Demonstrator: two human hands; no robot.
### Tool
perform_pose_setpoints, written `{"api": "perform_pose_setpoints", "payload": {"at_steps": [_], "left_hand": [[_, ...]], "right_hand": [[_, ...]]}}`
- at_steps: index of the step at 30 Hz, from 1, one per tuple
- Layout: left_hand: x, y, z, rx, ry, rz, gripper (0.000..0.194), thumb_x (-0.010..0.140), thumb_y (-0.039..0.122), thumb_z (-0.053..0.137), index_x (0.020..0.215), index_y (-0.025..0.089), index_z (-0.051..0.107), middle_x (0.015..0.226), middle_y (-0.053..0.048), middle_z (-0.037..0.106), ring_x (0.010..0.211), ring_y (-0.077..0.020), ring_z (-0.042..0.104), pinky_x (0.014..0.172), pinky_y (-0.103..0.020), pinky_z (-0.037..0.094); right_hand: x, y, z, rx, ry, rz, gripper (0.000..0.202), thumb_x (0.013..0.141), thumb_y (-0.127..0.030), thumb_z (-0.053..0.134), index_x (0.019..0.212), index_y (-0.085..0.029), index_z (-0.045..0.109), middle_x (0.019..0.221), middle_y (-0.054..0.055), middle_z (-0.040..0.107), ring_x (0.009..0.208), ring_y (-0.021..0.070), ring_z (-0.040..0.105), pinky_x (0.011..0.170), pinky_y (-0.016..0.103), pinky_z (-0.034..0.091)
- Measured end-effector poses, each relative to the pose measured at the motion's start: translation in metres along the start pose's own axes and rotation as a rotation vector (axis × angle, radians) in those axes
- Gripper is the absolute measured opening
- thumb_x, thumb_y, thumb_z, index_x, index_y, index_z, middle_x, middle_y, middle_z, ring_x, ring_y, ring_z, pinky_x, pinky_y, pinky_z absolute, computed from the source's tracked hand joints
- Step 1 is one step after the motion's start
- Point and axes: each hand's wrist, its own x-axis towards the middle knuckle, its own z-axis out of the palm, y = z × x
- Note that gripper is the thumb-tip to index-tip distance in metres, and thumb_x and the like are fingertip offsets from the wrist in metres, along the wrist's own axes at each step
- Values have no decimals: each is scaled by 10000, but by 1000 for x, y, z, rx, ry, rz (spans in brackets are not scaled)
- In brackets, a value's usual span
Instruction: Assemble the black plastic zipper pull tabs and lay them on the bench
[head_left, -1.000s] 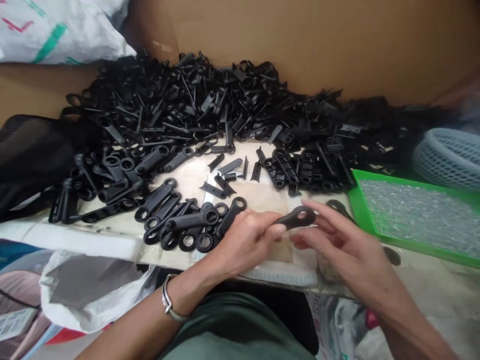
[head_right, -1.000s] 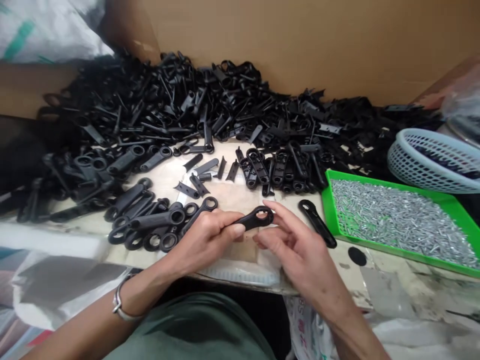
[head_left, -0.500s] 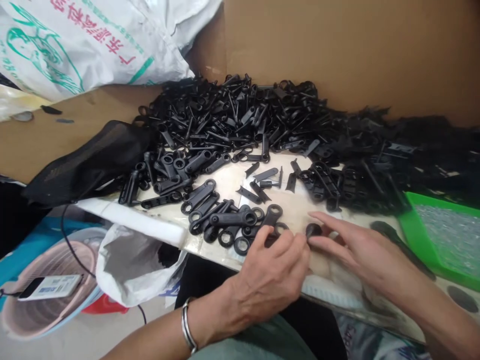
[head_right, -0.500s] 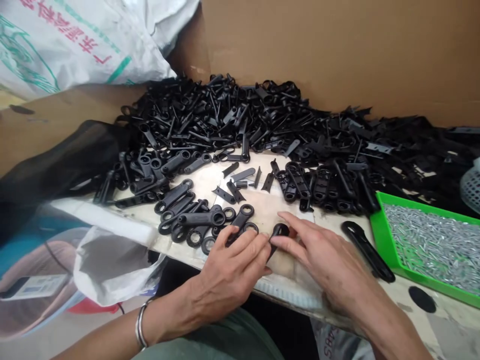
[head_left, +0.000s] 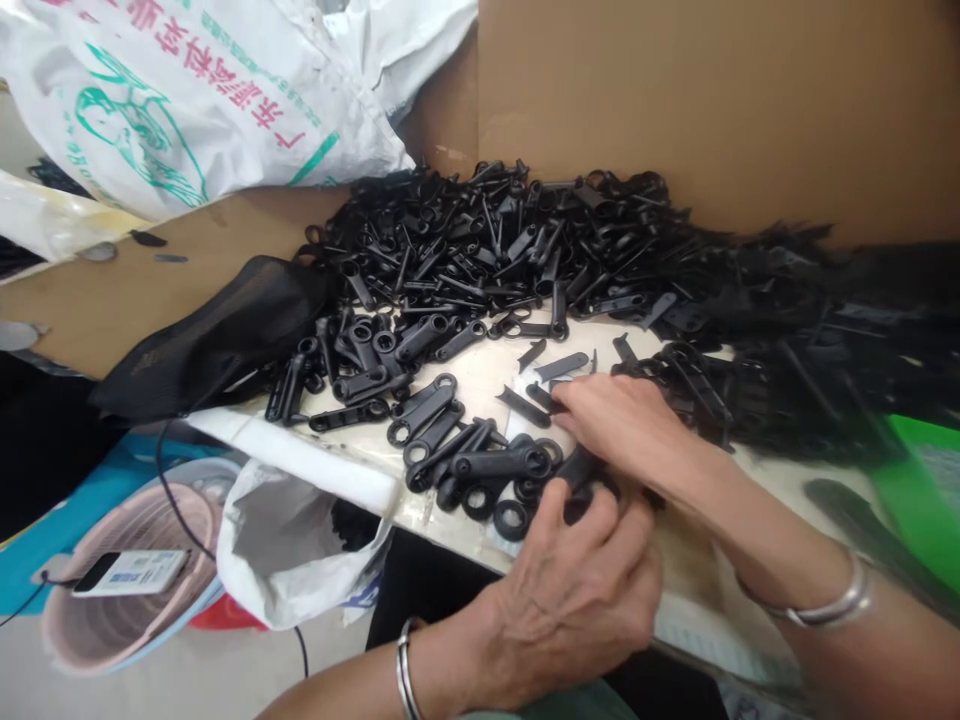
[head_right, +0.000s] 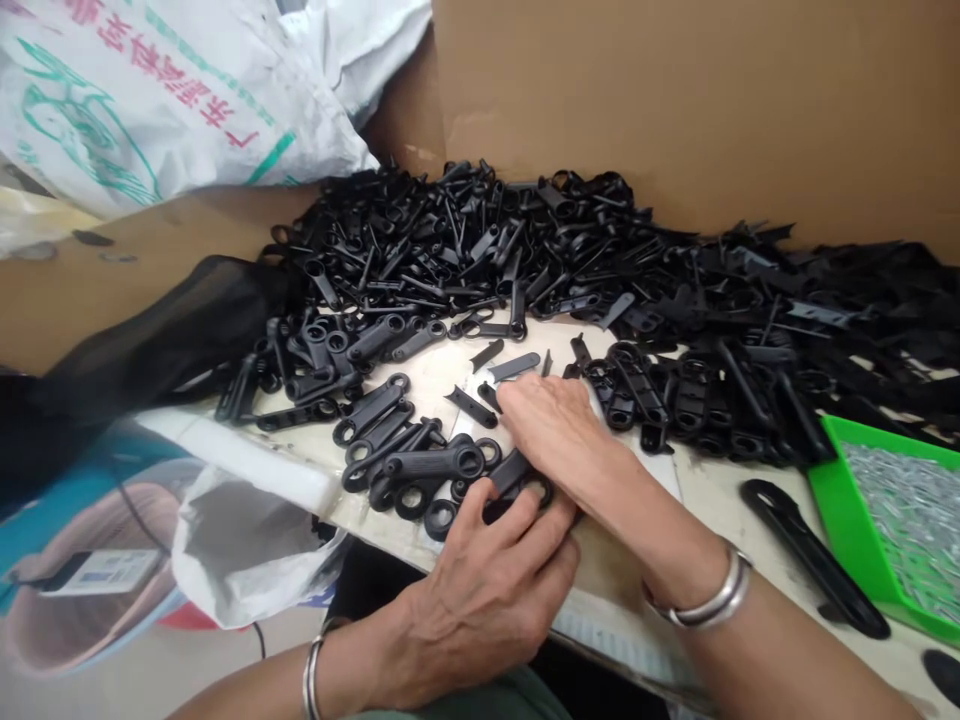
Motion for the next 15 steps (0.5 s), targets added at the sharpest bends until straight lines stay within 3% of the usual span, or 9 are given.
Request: {"api": "perform_pose_setpoints", "payload": {"at_steps": [5, 9, 15], "left_hand": [[-2, -12, -4, -18, -40, -50, 234, 983, 125, 402, 1013, 136, 634, 1320, -128, 564, 1066, -234, 527, 924, -478, 405], [-3, -24, -4, -43, -44, -25, 211, 992, 137, 412, 929, 159, 612, 1229, -113, 599, 1066, -237, 526, 859, -453, 401], [-1, -43, -2, 11, 16, -30, 191, 983, 134, 439, 877, 153, 597, 1221, -114, 597, 1064, -210, 535, 812, -404, 398]], "right_hand": [[-6, 14, -2, -16, 39, 47, 263, 875, -216, 470, 919, -220, 730, 857, 94, 747, 764, 273, 713, 593, 305, 410], [-24, 31, -7, 98, 238, 170, 352, 913, -314, 423, 1076, -238, 725, 959, 101, 769, 855, 306, 721, 642, 334, 439], [-57, 56, 1, 367, 474, 293, 331, 813, -393, 510, 978, -240, 754, 918, 72, 791, 791, 280, 734, 666, 337, 486]]}}
